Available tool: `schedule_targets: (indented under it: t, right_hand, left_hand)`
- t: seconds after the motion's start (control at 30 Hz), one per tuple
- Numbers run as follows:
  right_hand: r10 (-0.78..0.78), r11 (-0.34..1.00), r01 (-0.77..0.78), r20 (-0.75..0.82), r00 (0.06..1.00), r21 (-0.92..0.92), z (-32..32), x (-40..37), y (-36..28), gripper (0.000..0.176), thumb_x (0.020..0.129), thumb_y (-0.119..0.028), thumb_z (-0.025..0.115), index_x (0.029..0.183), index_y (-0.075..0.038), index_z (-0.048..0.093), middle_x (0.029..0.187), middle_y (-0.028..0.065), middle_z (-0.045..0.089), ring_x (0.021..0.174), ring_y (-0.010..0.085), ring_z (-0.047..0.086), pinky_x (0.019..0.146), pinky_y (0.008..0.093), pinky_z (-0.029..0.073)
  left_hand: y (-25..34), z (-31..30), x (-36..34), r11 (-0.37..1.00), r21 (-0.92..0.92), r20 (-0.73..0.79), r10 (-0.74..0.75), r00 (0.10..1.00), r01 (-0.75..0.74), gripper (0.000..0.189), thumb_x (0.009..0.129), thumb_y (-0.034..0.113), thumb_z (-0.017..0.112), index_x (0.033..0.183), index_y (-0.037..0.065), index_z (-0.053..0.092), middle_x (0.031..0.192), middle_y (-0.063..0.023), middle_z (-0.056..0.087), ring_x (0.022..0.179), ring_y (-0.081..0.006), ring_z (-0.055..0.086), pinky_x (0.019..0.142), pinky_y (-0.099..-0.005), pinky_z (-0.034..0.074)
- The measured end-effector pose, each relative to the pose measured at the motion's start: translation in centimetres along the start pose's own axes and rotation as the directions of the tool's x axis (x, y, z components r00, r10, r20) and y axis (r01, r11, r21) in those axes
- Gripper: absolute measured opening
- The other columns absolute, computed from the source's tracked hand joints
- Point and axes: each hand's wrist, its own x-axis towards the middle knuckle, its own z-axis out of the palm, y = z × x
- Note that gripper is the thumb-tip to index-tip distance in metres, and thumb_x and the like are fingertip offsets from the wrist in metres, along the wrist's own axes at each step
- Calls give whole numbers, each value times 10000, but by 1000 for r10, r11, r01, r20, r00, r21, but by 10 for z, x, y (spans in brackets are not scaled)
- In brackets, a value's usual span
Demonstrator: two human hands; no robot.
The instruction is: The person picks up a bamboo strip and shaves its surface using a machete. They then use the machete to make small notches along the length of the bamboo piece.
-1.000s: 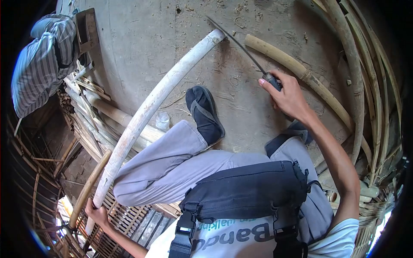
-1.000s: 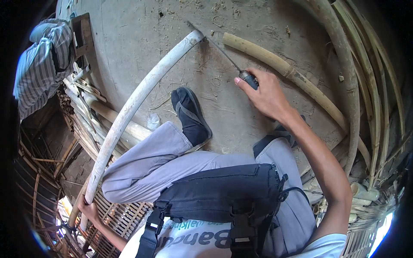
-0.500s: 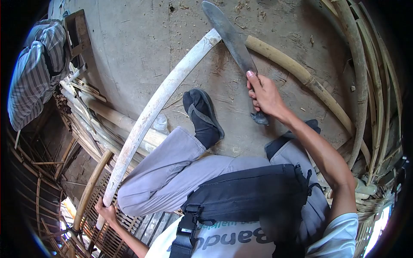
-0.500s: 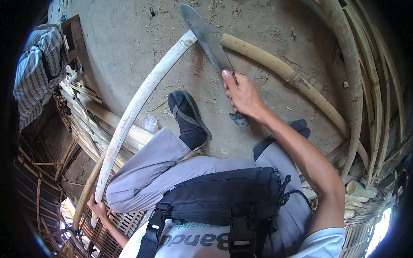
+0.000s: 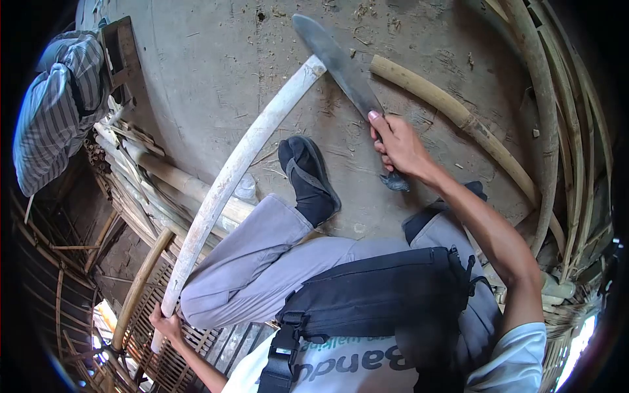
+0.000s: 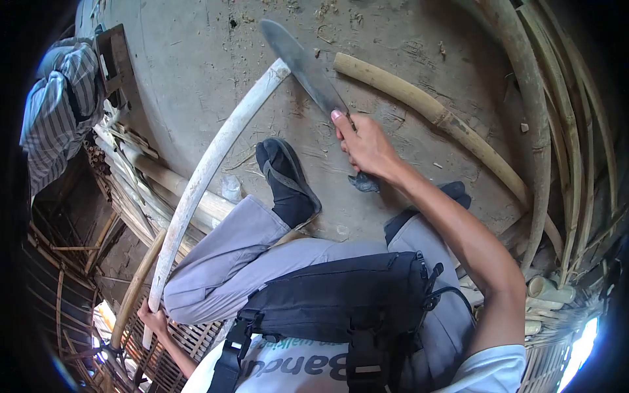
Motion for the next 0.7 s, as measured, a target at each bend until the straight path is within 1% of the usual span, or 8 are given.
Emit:
schedule_targets:
  t: [0.07,0.13,0.17,0.3,0.4,0.53,0.67,0.7]
  right_hand:
    - [-1,1000,1,16,1000,-25,-2,-2,-3,526,984,-531,417,799,-43,485,612,5,478,441,91,474,387,276,412]
    - [39,999,-37,31,999,-37,0,-7,-5,529,982,-532,419,797,-41,486,615,8,482,442,97,480,386,279,414]
    - [37,999,-36,30,999,-35,0,-7,-4,529,982,-532,419,797,-41,486,615,8,482,442,97,480,386,279,414]
    - [31,999,-32,54,998,5,2,-5,-1,538,980,-539,418,792,-40,488,614,10,482,441,101,485,385,283,416]
    - [3,997,0,42,999,-76,-7,-1,-2,539,982,-538,413,788,-41,487,612,9,477,438,101,480,384,283,415]
    - [-20,999,20,-6,1000,-43,-6,16,-12,537,988,-527,407,781,-38,492,606,8,476,436,105,486,384,291,422]
    - [-65,991,65,3,998,-120,3,7,-11,532,992,-510,407,779,-32,499,597,11,487,447,111,507,388,316,431]
    - [-72,990,72,7,997,-125,2,8,-13,532,992,-510,407,779,-32,499,597,11,487,447,111,507,388,316,431]
  left_hand:
    - [-9,2,-3,997,-49,23,-55,998,56,204,640,71,661,777,-60,586,599,-169,488,613,-298,469,617,-412,357]
    - [-38,11,-4,981,135,-149,157,976,-137,200,640,78,657,762,-62,582,575,-154,478,580,-292,455,596,-405,357]
    - [-45,12,-2,979,128,-147,178,973,-160,170,629,70,643,727,-47,569,548,-131,474,525,-283,424,563,-398,348]
    - [-8,7,8,988,102,-86,122,989,-113,131,613,48,609,688,-32,537,530,-124,465,516,-275,415,569,-392,344]
    - [12,7,9,969,97,-281,246,928,-228,111,573,16,542,647,-15,466,525,-136,425,488,-259,369,512,-372,290]
    - [1,9,6,981,64,-137,189,972,-182,142,592,45,558,648,-17,444,531,-175,379,481,-282,358,507,-380,291]
    - [12,13,0,977,82,-193,207,959,-195,173,599,64,577,653,-20,435,540,-205,392,488,-341,371,520,-409,295]
    - [5,12,1,989,67,-143,140,980,-131,173,610,68,580,650,-25,440,536,-204,397,488,-340,374,522,-414,296]
